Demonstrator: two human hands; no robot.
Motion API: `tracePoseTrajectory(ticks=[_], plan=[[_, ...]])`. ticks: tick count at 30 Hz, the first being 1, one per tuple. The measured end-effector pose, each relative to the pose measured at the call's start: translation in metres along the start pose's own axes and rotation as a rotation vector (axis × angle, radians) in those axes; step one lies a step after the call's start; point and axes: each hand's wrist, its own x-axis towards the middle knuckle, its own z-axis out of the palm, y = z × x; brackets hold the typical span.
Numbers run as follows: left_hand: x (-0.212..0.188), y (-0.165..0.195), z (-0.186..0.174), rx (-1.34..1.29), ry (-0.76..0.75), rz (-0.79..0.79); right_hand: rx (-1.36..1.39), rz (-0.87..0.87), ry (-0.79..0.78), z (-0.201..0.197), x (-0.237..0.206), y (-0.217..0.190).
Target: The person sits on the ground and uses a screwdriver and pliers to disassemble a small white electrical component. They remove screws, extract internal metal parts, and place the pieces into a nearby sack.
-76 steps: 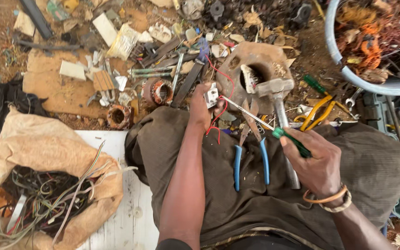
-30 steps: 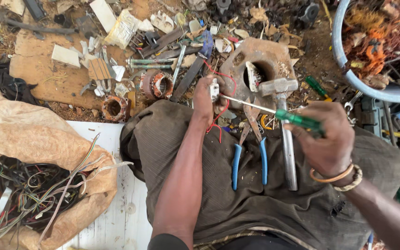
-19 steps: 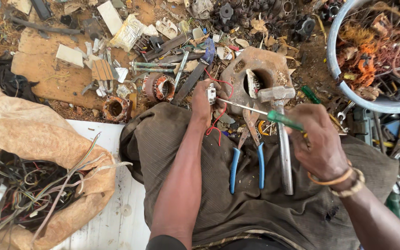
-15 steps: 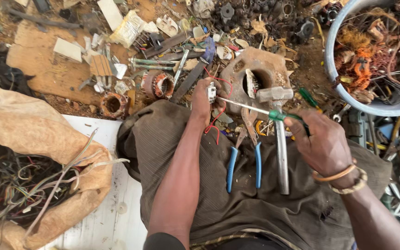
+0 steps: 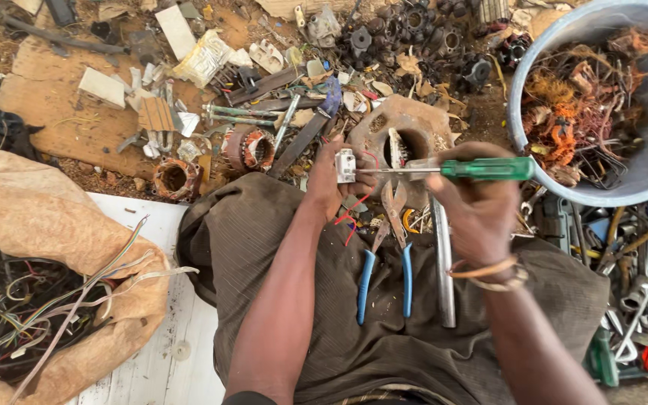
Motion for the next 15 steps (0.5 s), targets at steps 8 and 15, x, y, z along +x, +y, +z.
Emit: tracePoseTrajectory(ticks=[8,15], plan=[[0.004,0.0,-0.002,-0.063,-0.002,-0.027,0.025,-0.105,0.133,0.035,0.0,0.036],[0.006,-0.002,-0.001,-0.075,-0.028,-0.029,0.139,-0.222,-0.026,0.032,0.016,0.026]])
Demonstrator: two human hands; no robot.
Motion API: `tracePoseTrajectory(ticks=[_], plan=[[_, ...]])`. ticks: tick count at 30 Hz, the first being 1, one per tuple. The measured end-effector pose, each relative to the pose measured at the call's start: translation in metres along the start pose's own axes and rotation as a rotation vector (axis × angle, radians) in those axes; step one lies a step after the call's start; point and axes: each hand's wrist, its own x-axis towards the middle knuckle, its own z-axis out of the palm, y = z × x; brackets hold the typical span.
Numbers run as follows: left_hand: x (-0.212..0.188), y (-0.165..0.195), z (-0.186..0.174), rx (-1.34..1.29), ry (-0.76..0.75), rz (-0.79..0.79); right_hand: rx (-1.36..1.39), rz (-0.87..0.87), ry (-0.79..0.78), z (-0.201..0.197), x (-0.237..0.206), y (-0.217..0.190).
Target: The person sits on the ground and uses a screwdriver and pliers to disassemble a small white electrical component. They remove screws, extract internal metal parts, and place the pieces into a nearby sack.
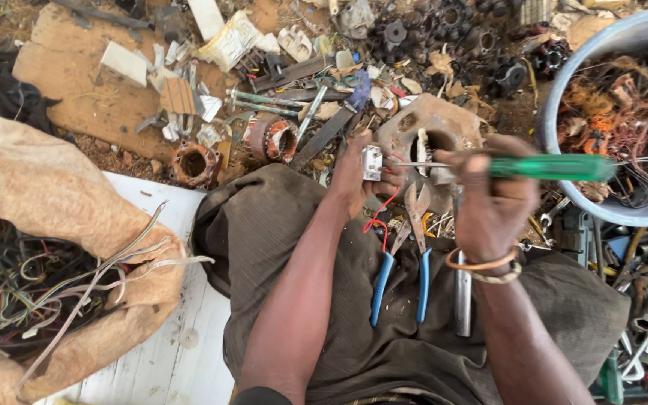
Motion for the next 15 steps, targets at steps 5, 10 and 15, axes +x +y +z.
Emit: tracePoseTrajectory(ticks=[5,10,15], plan=[[-0.003,0.001,0.003,0.036,0.011,-0.031,-0.605,-0.019,0.001,0.007,0.003,-0.001],[-0.002,-0.002,0.005,0.134,0.065,-0.035,-1.044,0.285,-0.359,0.038,-0.008,0.015],[-0.003,-0.003,0.008,0.276,0.113,-0.057,-0.935,0.135,-0.422,0.035,-0.012,0.019]])
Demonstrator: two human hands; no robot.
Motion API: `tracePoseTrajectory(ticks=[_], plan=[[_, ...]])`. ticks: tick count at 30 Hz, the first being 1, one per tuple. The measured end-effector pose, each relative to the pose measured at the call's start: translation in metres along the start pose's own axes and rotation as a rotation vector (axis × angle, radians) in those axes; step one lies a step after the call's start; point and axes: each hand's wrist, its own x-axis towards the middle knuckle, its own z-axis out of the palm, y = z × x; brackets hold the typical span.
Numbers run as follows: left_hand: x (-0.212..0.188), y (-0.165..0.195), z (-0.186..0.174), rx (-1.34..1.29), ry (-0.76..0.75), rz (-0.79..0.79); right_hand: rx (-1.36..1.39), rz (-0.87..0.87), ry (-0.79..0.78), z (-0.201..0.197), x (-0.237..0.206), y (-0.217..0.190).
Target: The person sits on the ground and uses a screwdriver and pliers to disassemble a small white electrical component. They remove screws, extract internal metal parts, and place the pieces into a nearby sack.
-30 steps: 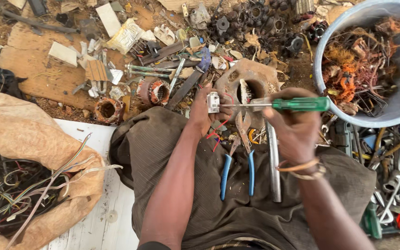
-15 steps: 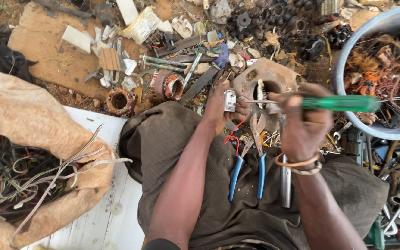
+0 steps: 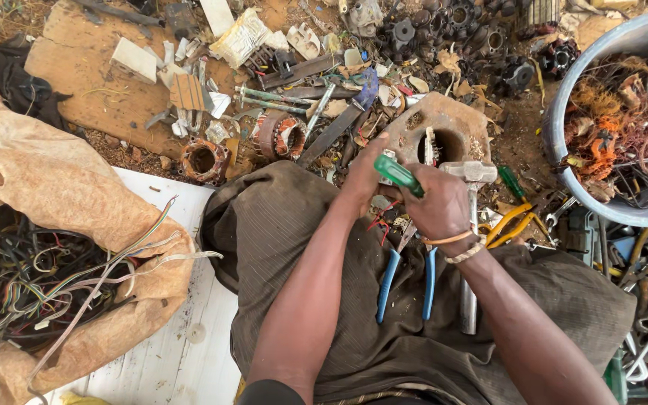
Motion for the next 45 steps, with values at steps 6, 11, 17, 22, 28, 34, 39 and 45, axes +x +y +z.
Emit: tracePoseTrajectory(ticks=[6,11,17,22,28,34,39,45], plan=[[-0.004,0.01,0.008,0.027,-0.001,-0.013,0.164,0.077,-0.001,-0.001,-0.009,0.019],[-0.002,0.01,0.003,0.02,-0.087,-0.012,0.451,0.409,0.132,-0.008,-0.022,0.011],[-0.009,0.016,0.003,0.017,-0.098,0.172,0.841,0.542,0.009,-0.038,-0.025,-0.112],[-0.045,0.026,0.008,-0.057,-0.152,-0.032,0.942,-0.184,-0.265,-0.11,-0.067,-0.248],[-0.08,0.033,-0.005,-0.421,-0.428,0.221,0.619,-0.287,-0.105,-0.128,-0.093,-0.249],[-0.061,0.01,-0.007,-0.494,-0.299,0.158,0.228,-0.143,0.178,-0.055,-0.054,-0.087],[-0.046,-0.001,-0.007,-0.419,-0.464,0.114,0.46,-0.203,0.157,-0.007,-0.067,-0.015],[-0.059,-0.006,-0.007,-0.323,-0.277,0.228,0.573,0.218,0.026,-0.001,-0.072,-0.023]])
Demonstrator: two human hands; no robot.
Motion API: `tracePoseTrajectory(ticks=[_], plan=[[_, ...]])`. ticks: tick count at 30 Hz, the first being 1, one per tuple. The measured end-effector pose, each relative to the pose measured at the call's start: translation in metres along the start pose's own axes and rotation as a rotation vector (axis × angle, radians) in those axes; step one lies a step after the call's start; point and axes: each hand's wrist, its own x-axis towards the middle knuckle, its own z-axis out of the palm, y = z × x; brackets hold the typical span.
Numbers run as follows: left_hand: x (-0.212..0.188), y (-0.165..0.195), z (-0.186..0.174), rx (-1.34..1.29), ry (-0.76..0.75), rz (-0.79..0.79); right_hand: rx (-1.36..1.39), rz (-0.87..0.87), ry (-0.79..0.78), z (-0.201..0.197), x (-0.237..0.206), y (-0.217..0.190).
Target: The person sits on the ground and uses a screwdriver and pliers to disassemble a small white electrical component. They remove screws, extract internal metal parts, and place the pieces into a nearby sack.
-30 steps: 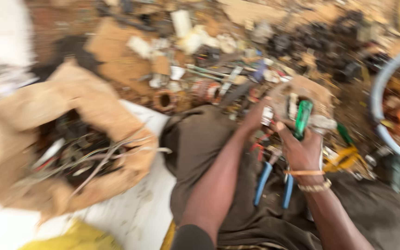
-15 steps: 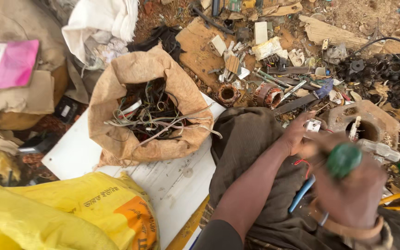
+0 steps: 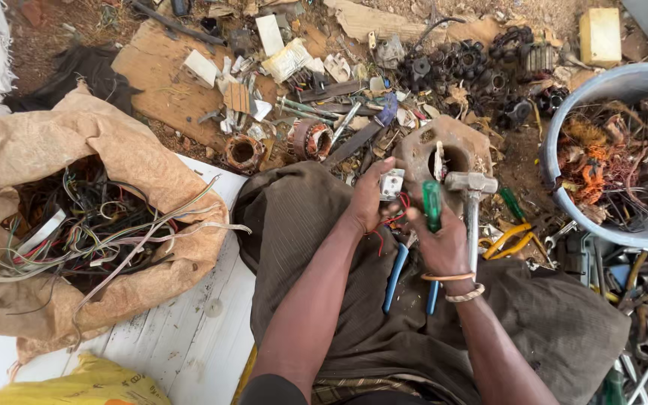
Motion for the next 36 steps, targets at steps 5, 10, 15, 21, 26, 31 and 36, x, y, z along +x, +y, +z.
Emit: tracePoseTrajectory(ticks=[5,10,15,21,26,31,36], plan=[[0.005,-0.01,-0.005,0.177,0.062,0.088,-0.255,0.098,0.031,0.006,-0.005,-0.008],[0.021,-0.025,-0.015,0.127,0.084,0.029,-0.07,-0.014,0.058,0.002,0.002,0.0],[0.027,-0.03,-0.025,0.168,0.059,0.074,-0.125,0.03,0.028,0.001,0.008,0.011],[0.023,-0.028,-0.013,0.638,0.035,0.141,-0.384,0.056,-0.034,-0.018,0.013,0.018],[0.015,-0.021,-0.004,0.555,0.037,-0.054,-0.492,-0.157,-0.026,-0.02,0.011,0.015],[0.011,-0.025,-0.012,0.821,0.044,0.34,-0.399,0.101,-0.139,-0.006,0.002,0.027],[-0.005,-0.003,0.0,0.62,0.083,-0.033,-0.642,-0.024,-0.126,-0.025,0.015,0.058]])
